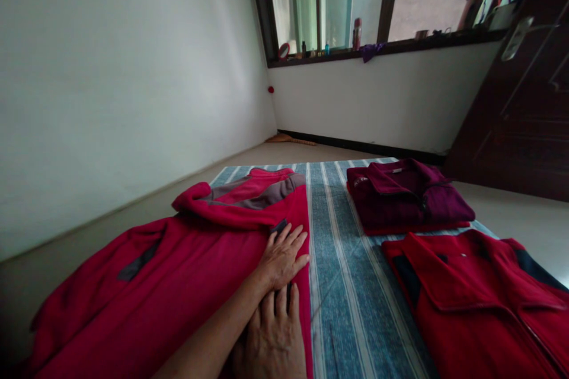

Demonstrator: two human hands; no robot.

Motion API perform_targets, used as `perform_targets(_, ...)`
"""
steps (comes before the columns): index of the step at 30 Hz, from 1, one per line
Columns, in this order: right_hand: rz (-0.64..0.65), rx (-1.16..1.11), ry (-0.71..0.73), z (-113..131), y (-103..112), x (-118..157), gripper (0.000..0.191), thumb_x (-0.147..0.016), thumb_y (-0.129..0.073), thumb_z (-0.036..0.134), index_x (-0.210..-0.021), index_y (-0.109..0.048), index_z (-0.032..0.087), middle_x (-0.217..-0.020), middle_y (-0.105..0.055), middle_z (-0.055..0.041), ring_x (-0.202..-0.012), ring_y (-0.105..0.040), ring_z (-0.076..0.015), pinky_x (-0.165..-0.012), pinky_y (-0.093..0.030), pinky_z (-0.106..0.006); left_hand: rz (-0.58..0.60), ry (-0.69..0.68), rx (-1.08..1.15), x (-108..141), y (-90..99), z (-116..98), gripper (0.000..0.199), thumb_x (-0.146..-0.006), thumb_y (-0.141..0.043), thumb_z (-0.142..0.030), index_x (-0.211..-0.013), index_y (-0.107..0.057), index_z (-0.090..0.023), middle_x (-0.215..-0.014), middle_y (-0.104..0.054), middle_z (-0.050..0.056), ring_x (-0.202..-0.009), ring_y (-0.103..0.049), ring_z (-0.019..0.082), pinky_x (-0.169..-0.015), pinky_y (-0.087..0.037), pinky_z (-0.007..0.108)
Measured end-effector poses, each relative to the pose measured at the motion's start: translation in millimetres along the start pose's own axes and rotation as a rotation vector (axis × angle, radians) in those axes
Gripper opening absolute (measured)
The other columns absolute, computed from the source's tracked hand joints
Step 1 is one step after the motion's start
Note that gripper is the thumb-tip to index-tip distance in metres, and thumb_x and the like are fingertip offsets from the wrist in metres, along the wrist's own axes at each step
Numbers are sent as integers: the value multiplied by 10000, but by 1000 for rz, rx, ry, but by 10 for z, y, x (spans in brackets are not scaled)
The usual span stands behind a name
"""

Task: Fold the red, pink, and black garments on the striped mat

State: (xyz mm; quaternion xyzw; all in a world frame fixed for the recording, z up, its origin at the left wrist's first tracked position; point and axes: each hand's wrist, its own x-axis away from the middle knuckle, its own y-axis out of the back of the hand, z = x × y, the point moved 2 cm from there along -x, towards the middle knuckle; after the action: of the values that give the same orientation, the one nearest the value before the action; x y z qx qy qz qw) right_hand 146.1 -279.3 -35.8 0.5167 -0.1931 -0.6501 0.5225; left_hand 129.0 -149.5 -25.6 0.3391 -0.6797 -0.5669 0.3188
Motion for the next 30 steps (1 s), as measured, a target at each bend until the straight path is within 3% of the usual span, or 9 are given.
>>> perform_targets(17,-71,37,40,19,13,-6,509,-894,-478,474,-1312,-561,197,-1307,-575,-137,-1188,-531,-367,-979,-438,-558,-6,-12,-25,-9,-23,18,604,-917,-326,-513,-1453,-316,-236,-1545,-278,33,-1433,-153,275,-1130,-170,566)
perform_targets(30,-54,46,36,8,-39,21,505,-886,-481,398,-1344,-524,189,-1315,-567,-146,-1217,-502,-368,-1014,-386,-579,-13,-14,-20,-8,-25,21,598,-916,-330,-514,-1451,-321,-246,-1539,-291,42,-1430,-159,276,-1127,-170,558)
